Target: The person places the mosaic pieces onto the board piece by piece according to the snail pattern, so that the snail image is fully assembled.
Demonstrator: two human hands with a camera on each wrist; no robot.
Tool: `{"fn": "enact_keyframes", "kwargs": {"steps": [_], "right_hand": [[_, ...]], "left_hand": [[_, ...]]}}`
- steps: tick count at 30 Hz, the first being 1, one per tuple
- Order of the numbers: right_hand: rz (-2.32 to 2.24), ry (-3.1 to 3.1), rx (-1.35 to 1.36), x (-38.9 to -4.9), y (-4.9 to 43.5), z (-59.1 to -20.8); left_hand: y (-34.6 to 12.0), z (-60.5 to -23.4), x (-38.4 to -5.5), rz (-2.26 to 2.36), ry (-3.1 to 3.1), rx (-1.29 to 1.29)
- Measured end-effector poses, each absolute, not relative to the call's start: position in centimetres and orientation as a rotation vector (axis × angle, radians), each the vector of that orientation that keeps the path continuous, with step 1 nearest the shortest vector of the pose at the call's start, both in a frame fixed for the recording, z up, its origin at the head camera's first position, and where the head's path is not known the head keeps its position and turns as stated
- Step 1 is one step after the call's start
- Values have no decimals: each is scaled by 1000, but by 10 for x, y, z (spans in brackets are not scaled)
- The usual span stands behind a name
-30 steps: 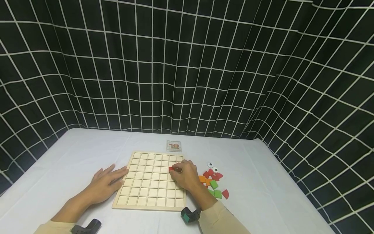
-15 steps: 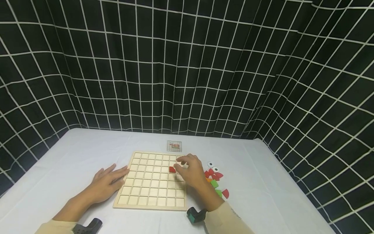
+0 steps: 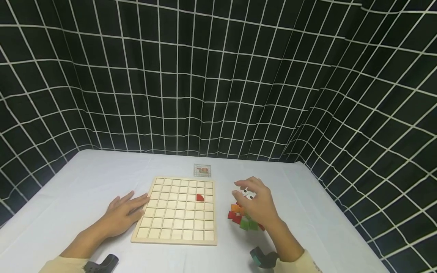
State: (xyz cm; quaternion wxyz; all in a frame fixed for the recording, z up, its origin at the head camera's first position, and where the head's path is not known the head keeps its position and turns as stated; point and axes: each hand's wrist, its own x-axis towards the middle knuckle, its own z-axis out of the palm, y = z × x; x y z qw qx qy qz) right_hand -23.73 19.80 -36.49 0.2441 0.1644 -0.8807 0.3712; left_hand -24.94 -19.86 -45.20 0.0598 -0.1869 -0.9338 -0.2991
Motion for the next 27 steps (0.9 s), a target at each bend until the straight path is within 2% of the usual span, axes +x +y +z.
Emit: {"fn": "enact_keyframes", "kwargs": {"steps": [11,27], "right_hand": [[962,-2454,437,-216,259,-379],[1076,-2528,410,-210,298,-407]], "left_hand": [[-197,-454,-250,-901,-2831,-546],[-198,-452,-248,-889,-2826,-560]]}}
